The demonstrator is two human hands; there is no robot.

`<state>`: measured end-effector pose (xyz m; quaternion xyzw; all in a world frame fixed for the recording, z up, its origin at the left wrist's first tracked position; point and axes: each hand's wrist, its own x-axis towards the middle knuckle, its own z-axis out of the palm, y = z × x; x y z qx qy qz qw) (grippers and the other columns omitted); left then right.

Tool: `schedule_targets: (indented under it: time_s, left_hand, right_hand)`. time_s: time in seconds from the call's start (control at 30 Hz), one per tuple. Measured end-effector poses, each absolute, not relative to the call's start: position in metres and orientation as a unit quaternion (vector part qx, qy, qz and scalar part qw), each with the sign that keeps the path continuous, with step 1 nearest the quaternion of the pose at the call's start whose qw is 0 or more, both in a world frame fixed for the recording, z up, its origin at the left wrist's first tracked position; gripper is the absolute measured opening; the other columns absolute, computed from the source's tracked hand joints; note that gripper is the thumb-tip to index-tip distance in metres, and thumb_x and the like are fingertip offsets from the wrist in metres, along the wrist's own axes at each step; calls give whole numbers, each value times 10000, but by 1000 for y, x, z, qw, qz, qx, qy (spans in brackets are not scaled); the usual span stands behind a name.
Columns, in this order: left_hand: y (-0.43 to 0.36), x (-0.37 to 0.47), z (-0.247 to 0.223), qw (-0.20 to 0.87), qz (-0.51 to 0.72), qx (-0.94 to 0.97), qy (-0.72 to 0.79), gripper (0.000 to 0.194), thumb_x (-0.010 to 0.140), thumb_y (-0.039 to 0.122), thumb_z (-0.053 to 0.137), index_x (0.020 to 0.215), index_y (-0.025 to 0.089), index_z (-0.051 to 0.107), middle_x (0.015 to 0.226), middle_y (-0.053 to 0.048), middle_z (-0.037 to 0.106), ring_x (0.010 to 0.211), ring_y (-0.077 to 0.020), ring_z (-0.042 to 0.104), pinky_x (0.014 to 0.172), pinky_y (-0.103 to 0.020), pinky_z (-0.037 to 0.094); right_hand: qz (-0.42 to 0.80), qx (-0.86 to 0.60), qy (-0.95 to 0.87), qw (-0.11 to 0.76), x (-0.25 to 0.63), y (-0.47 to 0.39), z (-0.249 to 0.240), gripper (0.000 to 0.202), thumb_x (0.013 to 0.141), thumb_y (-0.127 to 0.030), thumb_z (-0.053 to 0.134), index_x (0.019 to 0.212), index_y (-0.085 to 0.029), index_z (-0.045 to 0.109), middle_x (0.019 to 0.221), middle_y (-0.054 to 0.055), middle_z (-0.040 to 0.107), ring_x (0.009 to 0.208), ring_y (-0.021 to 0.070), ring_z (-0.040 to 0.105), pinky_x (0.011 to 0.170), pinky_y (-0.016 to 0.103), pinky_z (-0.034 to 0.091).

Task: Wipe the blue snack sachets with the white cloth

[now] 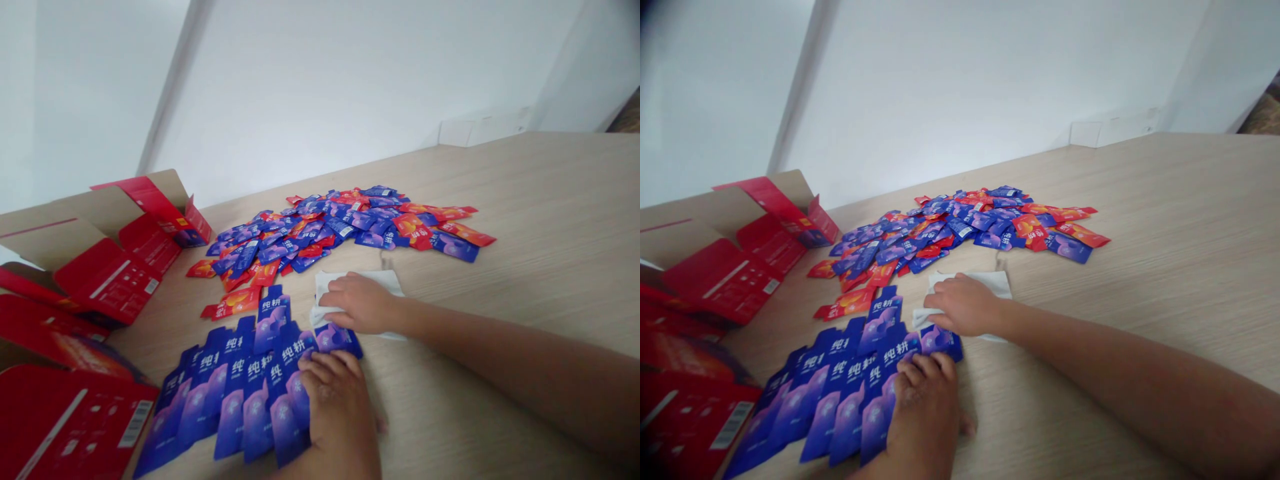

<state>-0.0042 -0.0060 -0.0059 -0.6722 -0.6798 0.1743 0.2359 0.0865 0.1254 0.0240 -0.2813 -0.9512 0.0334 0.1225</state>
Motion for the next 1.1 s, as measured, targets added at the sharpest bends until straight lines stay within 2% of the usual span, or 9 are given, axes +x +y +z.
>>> schedule_targets:
  time_s: [0.17, 0.37, 0.47, 0.6, 0.77, 0.87, 1.1]
  left_hand:
    - [-7, -5, -6, 247, 173, -671, -678, 651, 569, 456, 717, 1087, 75, 615, 1108, -277, 630, 1024, -428, 577, 830, -462, 450]
    - [-6, -5, -6, 251, 173, -667, -680, 666, 581, 532, 688, 1078, 93, 625, 1094, -261, 642, 1020, -426, 580, 823, -457, 445]
    - [-6, -5, -6, 245, 181, -670, -678, 712, 547, 541, 708, 1092, 91, 616, 1102, -264, 638, 1024, -435, 575, 821, -472, 441]
    - [-6, -5, -7, 258, 181, -671, -671, 662, 579, 524, 691, 1084, 101, 624, 1096, -257, 644, 1008, -426, 586, 812, -470, 441]
    - [-6, -5, -6, 253, 164, -666, -682, 806, 422, 566, 764, 1070, 104, 636, 1080, -256, 652, 1014, -431, 580, 815, -438, 442]
    - [-6, -5, -6, 257, 161, -669, -679, 789, 438, 569, 756, 1062, 100, 639, 1078, -270, 647, 1011, -440, 577, 805, -436, 443]
    - [-6, -6, -8, 230, 161, -679, -679, 723, 509, 466, 752, 1086, 54, 612, 1094, -301, 625, 1031, -464, 559, 829, -478, 433]
  right_hand:
    - [42, -269, -957, 102, 82, 127, 16, 242, 882, -384, 477, 1025, -223, 589, 942, 59, 622, 853, 223, 573, 726, 335, 367]
    - [29, -336, -936, 104, 93, 136, 22, 246, 902, -370, 460, 1013, -198, 595, 947, 79, 624, 865, 217, 569, 751, 331, 354]
    - [20, -283, -950, 132, 90, 130, 23, 254, 902, -379, 458, 1021, -198, 591, 954, 76, 617, 897, 219, 554, 773, 347, 350]
    - [22, -211, -971, 107, 83, 125, 18, 265, 881, -396, 489, 1047, -213, 584, 941, 67, 618, 907, 227, 552, 755, 347, 362]
    - [36, -299, -949, 96, 88, 136, 18, 242, 892, -365, 467, 1020, -204, 594, 946, 74, 618, 870, 217, 568, 746, 334, 363]
    - [30, -315, -943, 102, 92, 137, 22, 235, 889, -347, 467, 1009, -193, 599, 940, 80, 618, 860, 216, 564, 753, 336, 356]
    - [27, -180, -977, 109, 82, 120, 21, 254, 868, -385, 479, 993, -205, 605, 904, 68, 629, 855, 215, 552, 740, 340, 355]
